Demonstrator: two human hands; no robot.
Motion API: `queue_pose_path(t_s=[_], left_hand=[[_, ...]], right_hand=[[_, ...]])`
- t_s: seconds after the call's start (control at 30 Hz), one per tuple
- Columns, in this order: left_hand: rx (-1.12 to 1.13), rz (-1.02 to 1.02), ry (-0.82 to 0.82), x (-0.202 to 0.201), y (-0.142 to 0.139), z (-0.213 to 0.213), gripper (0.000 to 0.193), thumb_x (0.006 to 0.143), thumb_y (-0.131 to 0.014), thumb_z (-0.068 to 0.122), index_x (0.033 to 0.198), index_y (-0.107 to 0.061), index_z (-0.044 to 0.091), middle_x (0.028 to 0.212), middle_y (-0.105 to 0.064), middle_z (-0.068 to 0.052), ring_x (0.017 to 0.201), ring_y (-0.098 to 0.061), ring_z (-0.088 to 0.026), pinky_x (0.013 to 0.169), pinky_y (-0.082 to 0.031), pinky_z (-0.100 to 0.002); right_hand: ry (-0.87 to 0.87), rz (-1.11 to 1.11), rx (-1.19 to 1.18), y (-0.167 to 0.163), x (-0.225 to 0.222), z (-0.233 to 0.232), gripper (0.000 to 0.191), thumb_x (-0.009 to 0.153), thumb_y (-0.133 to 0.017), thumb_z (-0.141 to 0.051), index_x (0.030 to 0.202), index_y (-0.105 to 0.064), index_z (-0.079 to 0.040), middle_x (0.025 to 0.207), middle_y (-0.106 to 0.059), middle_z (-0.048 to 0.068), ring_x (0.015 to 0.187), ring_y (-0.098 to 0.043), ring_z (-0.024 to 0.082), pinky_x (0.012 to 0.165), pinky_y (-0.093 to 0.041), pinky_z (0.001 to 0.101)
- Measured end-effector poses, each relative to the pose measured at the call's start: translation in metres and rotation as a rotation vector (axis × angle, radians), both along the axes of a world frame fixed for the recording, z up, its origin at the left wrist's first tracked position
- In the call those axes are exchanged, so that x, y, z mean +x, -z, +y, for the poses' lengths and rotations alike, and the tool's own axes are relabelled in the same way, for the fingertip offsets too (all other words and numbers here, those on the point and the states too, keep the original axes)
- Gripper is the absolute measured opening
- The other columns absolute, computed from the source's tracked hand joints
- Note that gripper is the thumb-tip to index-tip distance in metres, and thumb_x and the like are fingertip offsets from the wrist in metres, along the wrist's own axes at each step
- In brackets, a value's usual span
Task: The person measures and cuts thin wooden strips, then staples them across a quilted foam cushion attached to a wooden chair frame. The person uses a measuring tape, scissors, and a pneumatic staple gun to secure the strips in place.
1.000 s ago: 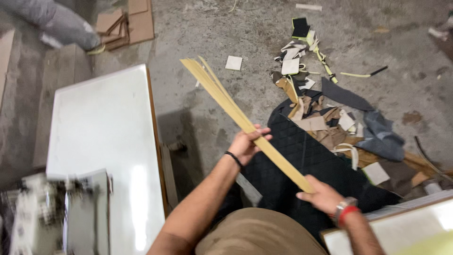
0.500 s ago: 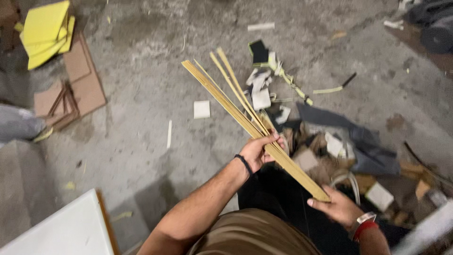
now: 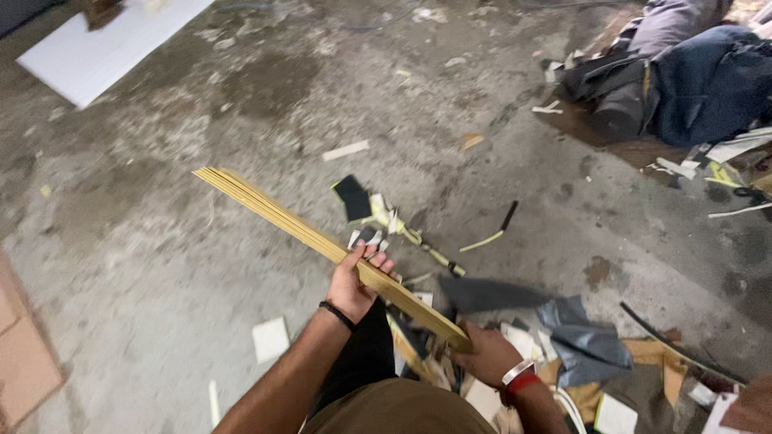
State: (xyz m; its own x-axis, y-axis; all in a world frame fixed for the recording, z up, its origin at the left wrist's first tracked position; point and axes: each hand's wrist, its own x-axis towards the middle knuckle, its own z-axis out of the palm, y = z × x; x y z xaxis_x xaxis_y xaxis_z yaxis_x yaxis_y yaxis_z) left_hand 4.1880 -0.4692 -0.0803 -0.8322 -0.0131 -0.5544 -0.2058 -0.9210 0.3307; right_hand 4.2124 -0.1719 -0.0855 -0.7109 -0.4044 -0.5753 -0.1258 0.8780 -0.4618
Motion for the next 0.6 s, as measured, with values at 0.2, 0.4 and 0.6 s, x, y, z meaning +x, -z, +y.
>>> queue_pose_path(t_s=[0.2,0.4,0.6], left_hand=[[-0.100,-0.103,0.078,-0.233,0.019,-0.021,0.022,0.099,-0.068,0.029,0.097,-0.069,0.007,0.075,-0.060,-0.006,0.075,-0.065,-0.026,0.080,-0.062,-0.049],[0.003,-0.017,0.380,-0.460,-0.012,0.030,0.024,0.098,-0.065,0.027,0.094,-0.066,0.003,0.095,-0.074,-0.014,0.094,-0.073,-0.029,0.086,-0.063,-0.045],[-0.136,0.026,0.611,-0.653,0.003,0.116,0.026,0.101,-0.067,0.030,0.095,-0.066,0.005,0.099,-0.074,-0.011,0.094,-0.073,-0.025,0.085,-0.063,-0.040]], right_hand=[[0.119,-0.035,0.008,0.011,-0.208,-0.025,0.042,0.087,-0.070,-0.045,0.115,-0.059,-0.015,0.094,-0.075,0.013,0.091,-0.071,0.034,0.080,-0.055,0.0467],[0.466,-0.070,0.071,-0.007,-0.371,0.016,0.035,0.088,-0.071,-0.043,0.111,-0.063,-0.017,0.085,-0.078,0.010,0.080,-0.077,0.028,0.076,-0.058,0.0428],[0.663,-0.088,0.038,0.028,-0.533,0.070,0.061,0.085,-0.078,-0.045,0.133,-0.049,-0.020,0.095,-0.080,0.012,0.093,-0.078,0.027,0.087,-0.060,0.0391]])
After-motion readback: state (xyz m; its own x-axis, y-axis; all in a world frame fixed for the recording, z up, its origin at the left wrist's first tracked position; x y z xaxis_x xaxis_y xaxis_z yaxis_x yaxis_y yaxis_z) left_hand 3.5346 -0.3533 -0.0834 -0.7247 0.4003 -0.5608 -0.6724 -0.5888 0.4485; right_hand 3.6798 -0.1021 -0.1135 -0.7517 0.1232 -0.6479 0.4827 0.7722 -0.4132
